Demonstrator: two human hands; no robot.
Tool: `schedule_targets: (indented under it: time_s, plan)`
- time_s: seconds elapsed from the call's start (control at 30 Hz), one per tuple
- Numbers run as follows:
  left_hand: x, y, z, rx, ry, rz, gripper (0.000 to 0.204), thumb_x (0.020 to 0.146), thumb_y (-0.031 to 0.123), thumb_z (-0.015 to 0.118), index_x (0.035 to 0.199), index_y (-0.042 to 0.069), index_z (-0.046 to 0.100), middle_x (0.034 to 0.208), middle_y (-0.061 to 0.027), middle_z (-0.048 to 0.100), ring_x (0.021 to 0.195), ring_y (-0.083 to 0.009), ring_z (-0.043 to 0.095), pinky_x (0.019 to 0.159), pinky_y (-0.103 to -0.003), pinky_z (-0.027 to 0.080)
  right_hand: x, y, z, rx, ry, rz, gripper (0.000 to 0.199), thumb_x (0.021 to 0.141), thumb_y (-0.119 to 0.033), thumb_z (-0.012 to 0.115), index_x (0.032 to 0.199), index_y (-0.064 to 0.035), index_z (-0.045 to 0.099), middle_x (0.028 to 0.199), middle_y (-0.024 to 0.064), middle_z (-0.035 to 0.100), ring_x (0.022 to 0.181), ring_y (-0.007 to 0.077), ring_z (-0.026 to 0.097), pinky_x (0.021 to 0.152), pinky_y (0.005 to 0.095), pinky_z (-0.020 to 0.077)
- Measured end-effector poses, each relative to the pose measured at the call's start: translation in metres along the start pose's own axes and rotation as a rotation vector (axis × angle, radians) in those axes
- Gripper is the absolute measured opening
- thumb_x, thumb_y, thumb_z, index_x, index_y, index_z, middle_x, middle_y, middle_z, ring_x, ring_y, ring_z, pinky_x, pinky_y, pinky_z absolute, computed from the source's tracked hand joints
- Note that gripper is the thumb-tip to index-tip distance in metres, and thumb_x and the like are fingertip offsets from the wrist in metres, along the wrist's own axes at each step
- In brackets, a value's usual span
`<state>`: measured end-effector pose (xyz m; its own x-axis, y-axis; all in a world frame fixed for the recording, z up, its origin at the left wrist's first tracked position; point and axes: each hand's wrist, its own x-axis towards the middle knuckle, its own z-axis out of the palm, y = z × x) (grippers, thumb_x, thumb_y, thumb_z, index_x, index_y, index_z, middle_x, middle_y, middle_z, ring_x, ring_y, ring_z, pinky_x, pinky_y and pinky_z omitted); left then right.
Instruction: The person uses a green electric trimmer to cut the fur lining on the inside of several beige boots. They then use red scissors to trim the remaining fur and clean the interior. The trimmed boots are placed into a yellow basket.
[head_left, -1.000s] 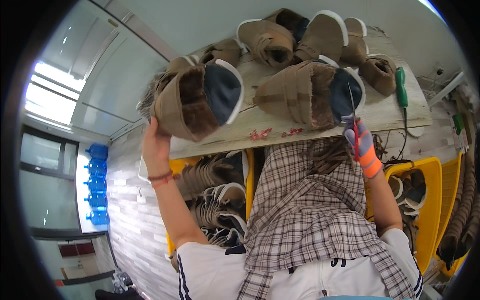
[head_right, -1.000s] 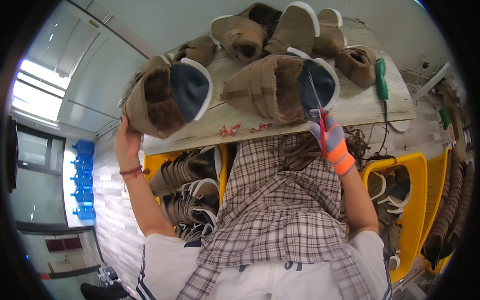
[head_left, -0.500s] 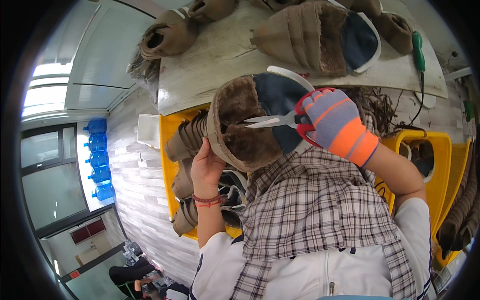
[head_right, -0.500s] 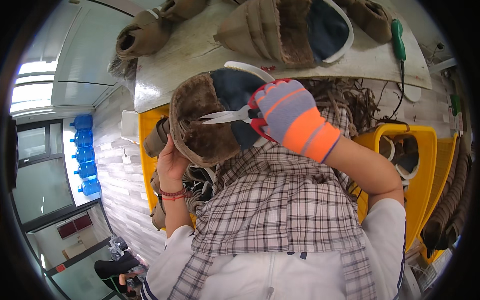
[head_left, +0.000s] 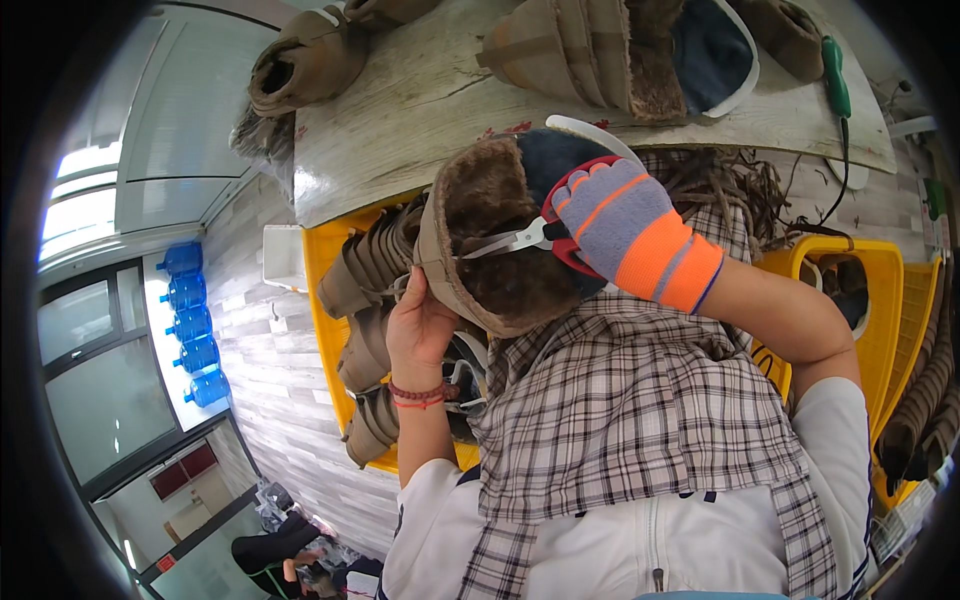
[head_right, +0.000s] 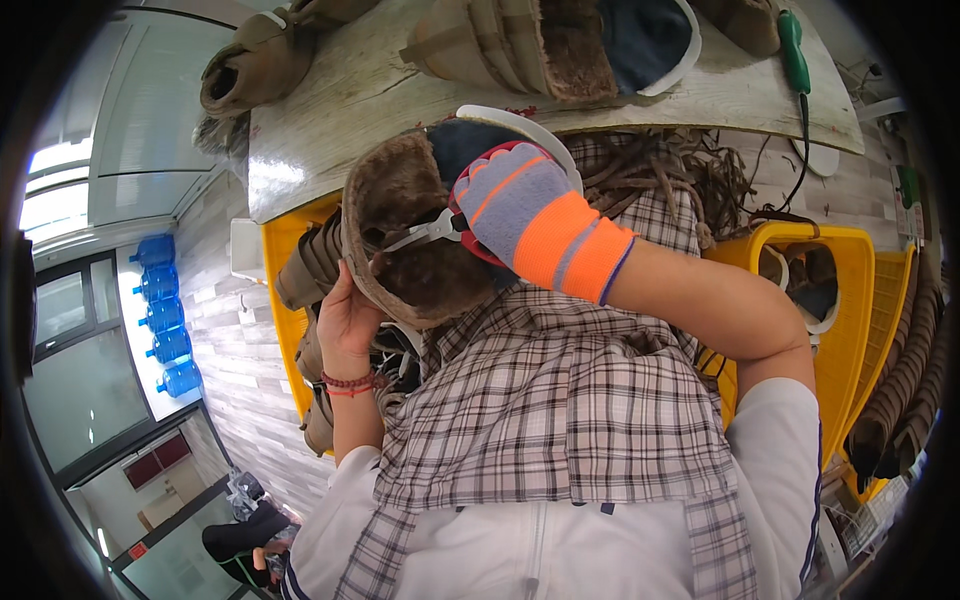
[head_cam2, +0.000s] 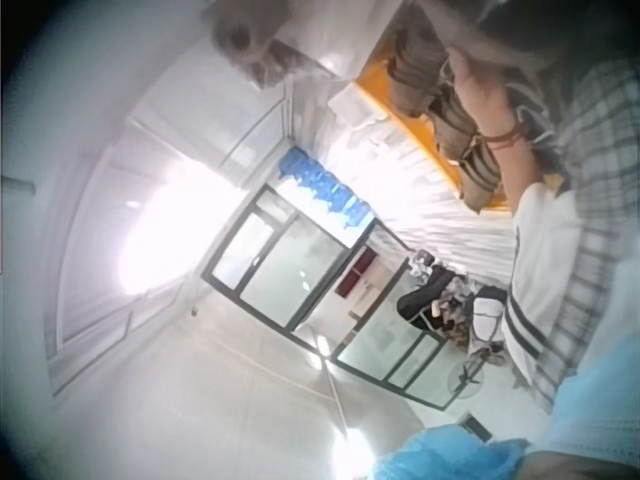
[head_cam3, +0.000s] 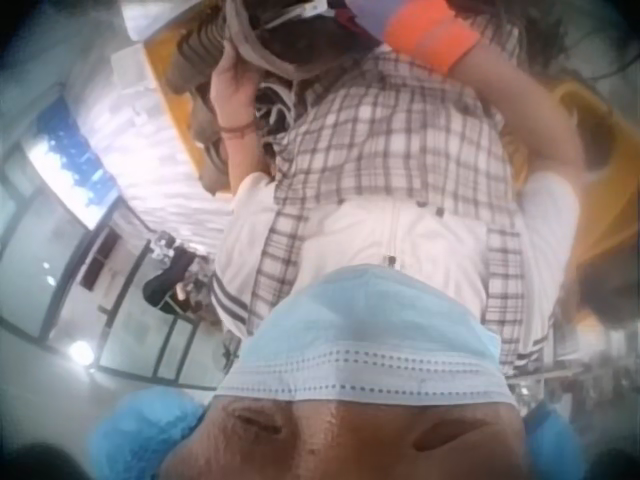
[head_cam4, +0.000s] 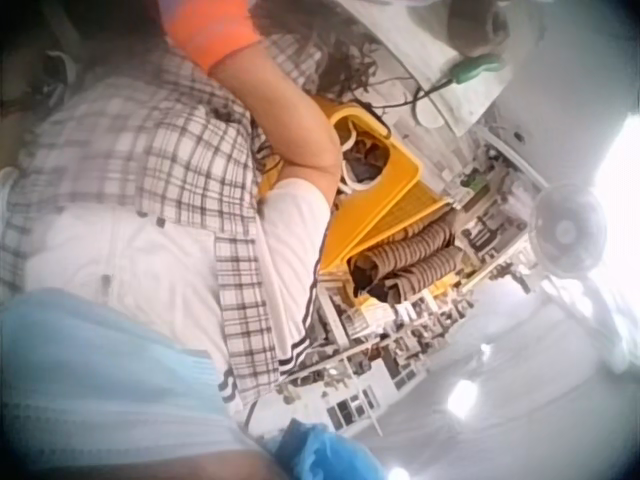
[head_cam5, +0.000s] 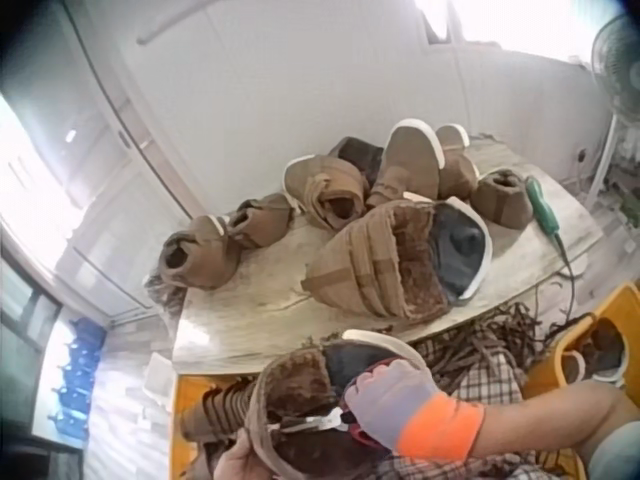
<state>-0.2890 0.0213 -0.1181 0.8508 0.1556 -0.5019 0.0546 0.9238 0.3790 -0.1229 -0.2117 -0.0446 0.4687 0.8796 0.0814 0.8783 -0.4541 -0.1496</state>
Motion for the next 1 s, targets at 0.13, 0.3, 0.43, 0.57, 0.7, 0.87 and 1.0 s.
schedule_targets:
  time_s: [0.13,0.3,0.43,0.57,0.7,0.87,1.0]
  plan:
    - [0.002,-0.001,0.001,0.001,-0.012,-0.006,0.040,0.092,0.017,0.052,0.128,0.003,0.045,0.128,-0.0084,0.051,0.119,-0.0239,0.047,0.104,-0.039,0.033,0.003,0.000,0.002,-0.059,0.002,-0.011,0.030,0.072,-0.038,0.065,0.082,-0.0098,0.062,0.075,0.0074,0.062,0.071,0.0234,0.060,0.063,0.0336,0.0457]
    - [0.002,-0.003,0.005,0.012,-0.008,0.000,0.039,0.092,0.017,0.052,0.128,0.003,0.045,0.127,-0.0090,0.052,0.118,-0.0241,0.048,0.103,-0.039,0.034,-0.005,0.005,0.002,-0.012,0.003,0.029,0.028,0.072,-0.036,0.066,0.084,-0.0111,0.063,0.075,0.0068,0.062,0.071,0.0223,0.060,0.064,0.0330,0.0457]
    - [0.001,-0.002,-0.001,0.017,-0.003,0.016,0.037,0.092,0.017,0.052,0.126,0.004,0.047,0.124,-0.0097,0.054,0.115,-0.0246,0.050,0.101,-0.040,0.036,-0.019,0.022,-0.002,0.134,0.088,0.079,0.028,0.069,-0.033,0.071,0.087,-0.0129,0.064,0.078,0.0061,0.061,0.075,0.0216,0.059,0.066,0.0329,0.0457]
    - [0.001,-0.004,-0.001,0.027,-0.027,0.049,0.036,0.092,0.018,0.052,0.125,0.005,0.049,0.122,-0.0093,0.055,0.113,-0.0242,0.051,0.100,-0.040,0.038,-0.030,0.017,-0.007,0.161,0.033,0.091,0.029,0.068,-0.033,0.071,0.087,-0.0122,0.064,0.078,0.0067,0.061,0.074,0.0222,0.059,0.066,0.0331,0.0460]
    - [0.000,-0.007,-0.001,0.015,-0.039,0.111,0.037,0.092,0.019,0.051,0.125,0.002,0.048,0.126,-0.0135,0.051,0.119,-0.0259,0.045,0.106,-0.043,0.031,-0.030,0.009,-0.002,0.191,0.024,0.066,0.027,0.068,-0.032,0.071,0.084,-0.0111,0.064,0.075,0.0070,0.061,0.073,0.0229,0.059,0.065,0.0333,0.0462]
    - [-0.002,-0.007,0.001,0.016,-0.040,0.124,0.037,0.093,0.019,0.050,0.125,0.002,0.047,0.126,-0.0128,0.051,0.119,-0.0255,0.045,0.105,-0.042,0.032,-0.025,0.004,0.002,0.198,0.028,0.049,0.026,0.069,-0.032,0.070,0.082,-0.0095,0.064,0.072,0.0082,0.061,0.070,0.0239,0.059,0.062,0.0335,0.0466]
    - [-0.001,-0.007,0.002,0.004,-0.097,0.117,0.037,0.093,0.019,0.049,0.126,0.002,0.046,0.126,-0.0129,0.051,0.119,-0.0254,0.045,0.105,-0.041,0.033,-0.027,0.001,0.002,0.165,-0.041,0.086,0.027,0.068,-0.032,0.070,0.082,-0.0089,0.064,0.072,0.0093,0.061,0.070,0.0243,0.060,0.061,0.0336,0.0468]
